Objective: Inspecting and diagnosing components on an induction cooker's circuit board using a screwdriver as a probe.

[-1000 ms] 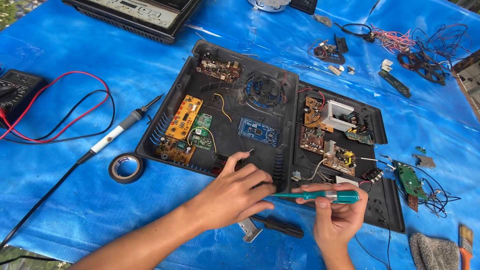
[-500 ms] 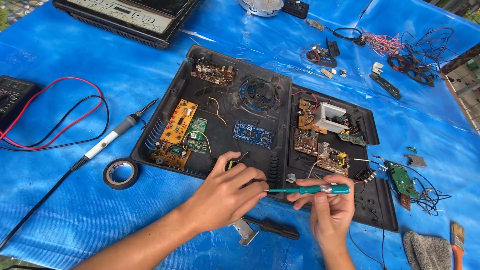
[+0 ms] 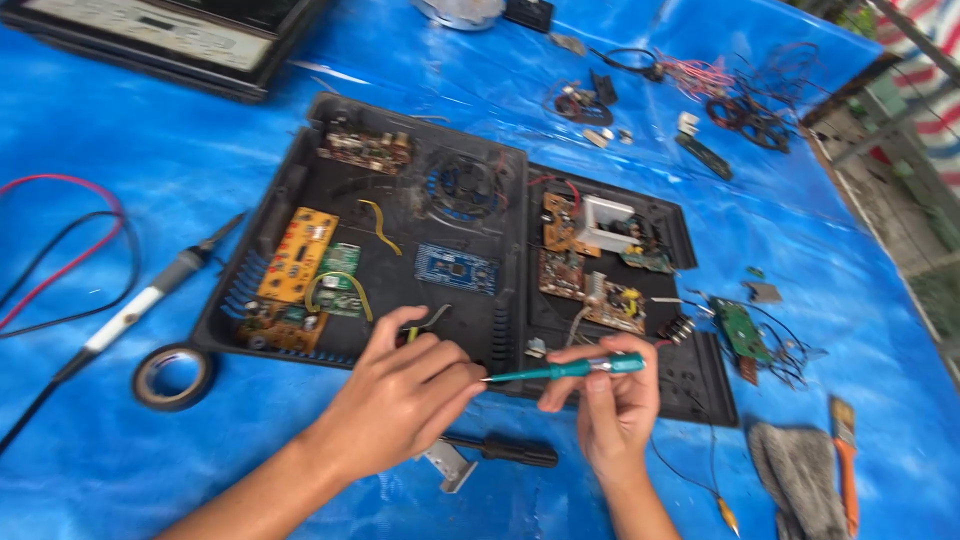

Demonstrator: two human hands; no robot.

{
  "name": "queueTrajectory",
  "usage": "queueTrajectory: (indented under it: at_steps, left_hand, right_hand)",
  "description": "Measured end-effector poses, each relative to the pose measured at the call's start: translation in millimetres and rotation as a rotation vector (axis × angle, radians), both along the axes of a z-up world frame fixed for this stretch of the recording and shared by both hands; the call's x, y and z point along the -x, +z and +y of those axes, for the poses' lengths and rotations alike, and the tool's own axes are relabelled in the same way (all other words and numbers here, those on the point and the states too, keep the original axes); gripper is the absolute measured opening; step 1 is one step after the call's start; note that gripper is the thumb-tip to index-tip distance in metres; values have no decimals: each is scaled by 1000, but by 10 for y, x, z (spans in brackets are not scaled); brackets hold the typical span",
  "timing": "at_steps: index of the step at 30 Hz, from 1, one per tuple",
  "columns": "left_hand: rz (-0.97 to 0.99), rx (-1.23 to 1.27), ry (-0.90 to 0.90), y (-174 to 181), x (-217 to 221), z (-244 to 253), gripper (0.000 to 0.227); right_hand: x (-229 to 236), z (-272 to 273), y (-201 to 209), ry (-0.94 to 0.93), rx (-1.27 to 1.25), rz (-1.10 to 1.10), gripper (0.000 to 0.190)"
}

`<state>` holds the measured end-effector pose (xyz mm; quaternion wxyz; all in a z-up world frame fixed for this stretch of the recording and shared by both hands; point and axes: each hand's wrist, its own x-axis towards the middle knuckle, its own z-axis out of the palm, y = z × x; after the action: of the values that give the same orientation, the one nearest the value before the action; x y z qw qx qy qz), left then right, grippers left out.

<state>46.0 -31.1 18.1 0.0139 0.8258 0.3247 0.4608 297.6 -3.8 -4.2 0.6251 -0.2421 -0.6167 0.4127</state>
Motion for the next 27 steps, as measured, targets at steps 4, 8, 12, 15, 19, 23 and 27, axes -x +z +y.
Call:
queueTrajectory:
  at_steps: [4,8,12,15,19,23,27]
  left_hand:
    - [30,1,25,9,-10,28,10]
    - [55,0,56,-75,-4,49,8]
    - [58,5,56,-89,-14,69,10]
    - [42,-6,29,-54,-27,51,8]
    - [42,-23,29,-51,-25,73,8]
    - [51,-23,42,-77,-31,67,13]
    - [66,-32,31,-83,-49,67,15]
  right_hand:
    - [-7,25,28,52,-25,4,25]
    - [7,38,-6,89,11,-16,22]
    - [-20,37,45,-7,39,-69,24]
    - [-74,62,97,-106,1,-6,22]
    - [-320,221,77,-456,-95,-14,30]
    - [-521,350,71,-651,-162,-141,35]
    - [-652,419,28,-711,-258,-285,39]
